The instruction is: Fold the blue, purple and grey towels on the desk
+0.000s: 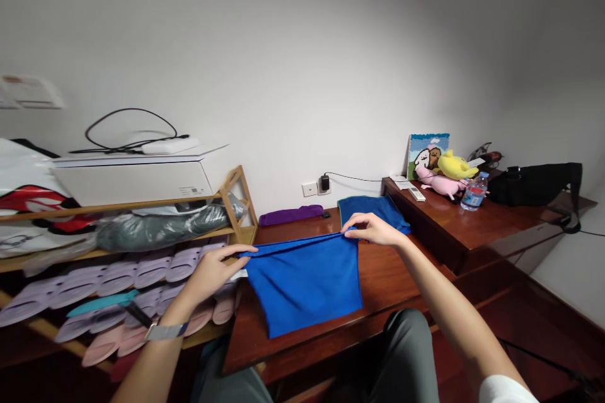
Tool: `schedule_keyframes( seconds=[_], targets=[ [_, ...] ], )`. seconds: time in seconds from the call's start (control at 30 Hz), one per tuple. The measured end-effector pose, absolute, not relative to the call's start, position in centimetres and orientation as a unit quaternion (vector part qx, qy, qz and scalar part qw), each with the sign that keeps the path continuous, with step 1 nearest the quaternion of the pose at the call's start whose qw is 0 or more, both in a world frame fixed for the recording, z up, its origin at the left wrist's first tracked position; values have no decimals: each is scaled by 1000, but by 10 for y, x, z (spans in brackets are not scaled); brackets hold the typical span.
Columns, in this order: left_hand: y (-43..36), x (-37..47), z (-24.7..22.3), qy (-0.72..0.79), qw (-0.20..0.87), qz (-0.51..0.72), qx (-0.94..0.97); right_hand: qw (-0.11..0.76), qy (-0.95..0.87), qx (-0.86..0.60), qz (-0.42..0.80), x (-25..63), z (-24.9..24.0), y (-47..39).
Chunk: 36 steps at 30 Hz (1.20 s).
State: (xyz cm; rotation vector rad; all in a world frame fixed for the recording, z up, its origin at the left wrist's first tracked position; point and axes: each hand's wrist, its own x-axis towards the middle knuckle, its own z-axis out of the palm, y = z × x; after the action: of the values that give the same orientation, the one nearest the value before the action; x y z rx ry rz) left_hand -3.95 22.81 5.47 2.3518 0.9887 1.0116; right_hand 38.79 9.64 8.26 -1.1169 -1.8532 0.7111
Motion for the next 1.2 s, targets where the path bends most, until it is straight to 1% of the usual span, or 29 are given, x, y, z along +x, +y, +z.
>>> schedule_keyframes(
  seconds=[0.2, 0.37, 0.43, 0.67, 0.73, 0.83, 0.9, 0.97, 1.1, 1.2],
  targets=[
    [234, -34, 60, 332, 132, 402, 843, 415, -745, -438, 284, 377, 85, 88],
    [242, -23, 70, 287, 91, 432, 850, 332, -793, -415, 297, 367, 83, 78],
    [245, -23, 75, 277, 94, 423, 858, 321, -789, -418, 315, 371, 80, 78],
    [243, -31, 91, 245, 137, 291, 915, 370, -705, -449, 405, 401, 75, 89],
    [242, -32, 95, 242, 131, 273, 922, 392, -696, -451, 397, 403, 75, 92],
    [243, -34, 102, 252, 110, 273, 922, 451, -680, -462, 346, 399, 78, 99],
    [245, -35, 107, 261, 89, 291, 916, 485, -673, -465, 310, 396, 82, 106],
    [246, -34, 115, 267, 58, 337, 901, 503, -675, -464, 276, 394, 90, 113],
    [236, -24, 137, 264, -26, 488, 832, 516, -695, -466, 180, 389, 120, 119],
    [224, -12, 156, 259, -86, 574, 773, 528, -708, -457, 105, 383, 147, 115]
  ],
)
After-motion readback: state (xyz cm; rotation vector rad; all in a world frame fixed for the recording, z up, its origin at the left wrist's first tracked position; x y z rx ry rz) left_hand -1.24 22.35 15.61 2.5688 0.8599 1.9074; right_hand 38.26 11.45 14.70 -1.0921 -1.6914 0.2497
